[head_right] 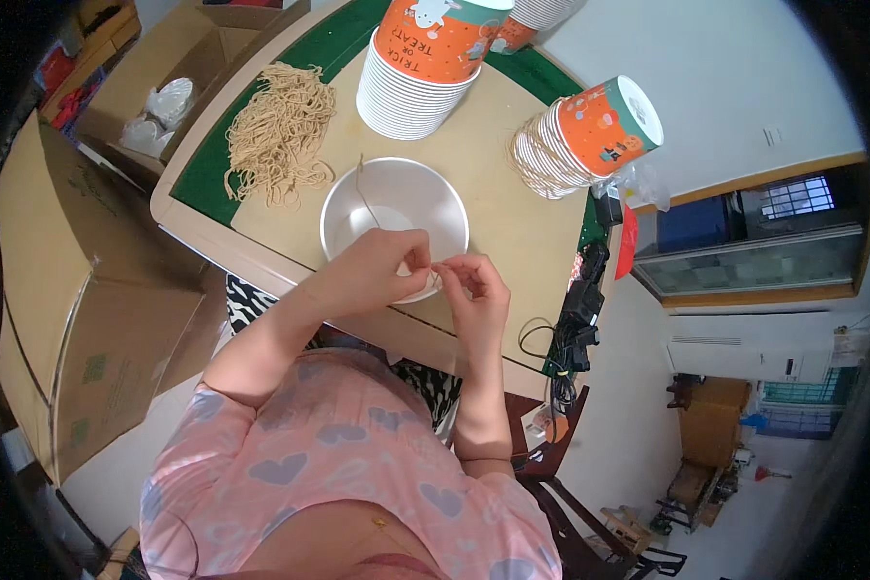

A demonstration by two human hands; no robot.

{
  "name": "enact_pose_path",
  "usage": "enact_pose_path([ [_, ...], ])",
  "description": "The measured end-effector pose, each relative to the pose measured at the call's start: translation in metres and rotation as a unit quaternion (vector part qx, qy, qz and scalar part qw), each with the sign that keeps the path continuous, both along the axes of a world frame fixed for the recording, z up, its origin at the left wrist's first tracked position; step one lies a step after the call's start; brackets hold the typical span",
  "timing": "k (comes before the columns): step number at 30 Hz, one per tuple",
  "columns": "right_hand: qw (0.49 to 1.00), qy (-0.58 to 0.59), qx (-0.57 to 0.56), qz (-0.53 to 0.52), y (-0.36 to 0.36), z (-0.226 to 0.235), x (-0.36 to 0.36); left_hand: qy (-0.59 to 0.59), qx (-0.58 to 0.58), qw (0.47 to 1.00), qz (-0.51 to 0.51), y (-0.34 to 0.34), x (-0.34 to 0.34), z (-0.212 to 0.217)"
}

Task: Placing rubber bands around paper bowls and organizing them for packaging.

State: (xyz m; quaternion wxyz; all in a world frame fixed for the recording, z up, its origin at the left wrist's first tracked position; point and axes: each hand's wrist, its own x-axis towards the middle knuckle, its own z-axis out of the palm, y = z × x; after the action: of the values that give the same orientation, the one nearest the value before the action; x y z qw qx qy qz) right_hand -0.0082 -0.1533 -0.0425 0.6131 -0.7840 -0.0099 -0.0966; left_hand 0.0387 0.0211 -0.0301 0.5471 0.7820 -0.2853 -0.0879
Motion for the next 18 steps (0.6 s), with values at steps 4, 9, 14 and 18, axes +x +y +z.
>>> enact_pose_path([
  [4,1.000,0.013,0.011,-0.010,0.001,0.002,0.002,0.076,-0.031,0.996,-0.020,0.005,0.004,0.011],
  [9,0.999,0.007,0.026,-0.028,0.000,0.000,0.005,-0.015,-0.035,0.998,-0.057,0.007,0.006,0.005],
  [14,0.998,0.012,0.057,-0.006,-0.002,-0.001,0.006,-0.200,0.060,0.978,-0.007,0.001,-0.002,-0.001],
  [18,0.999,0.009,0.048,0.002,0.000,0.000,0.005,-0.267,0.121,0.956,0.013,-0.005,-0.005,-0.009],
])
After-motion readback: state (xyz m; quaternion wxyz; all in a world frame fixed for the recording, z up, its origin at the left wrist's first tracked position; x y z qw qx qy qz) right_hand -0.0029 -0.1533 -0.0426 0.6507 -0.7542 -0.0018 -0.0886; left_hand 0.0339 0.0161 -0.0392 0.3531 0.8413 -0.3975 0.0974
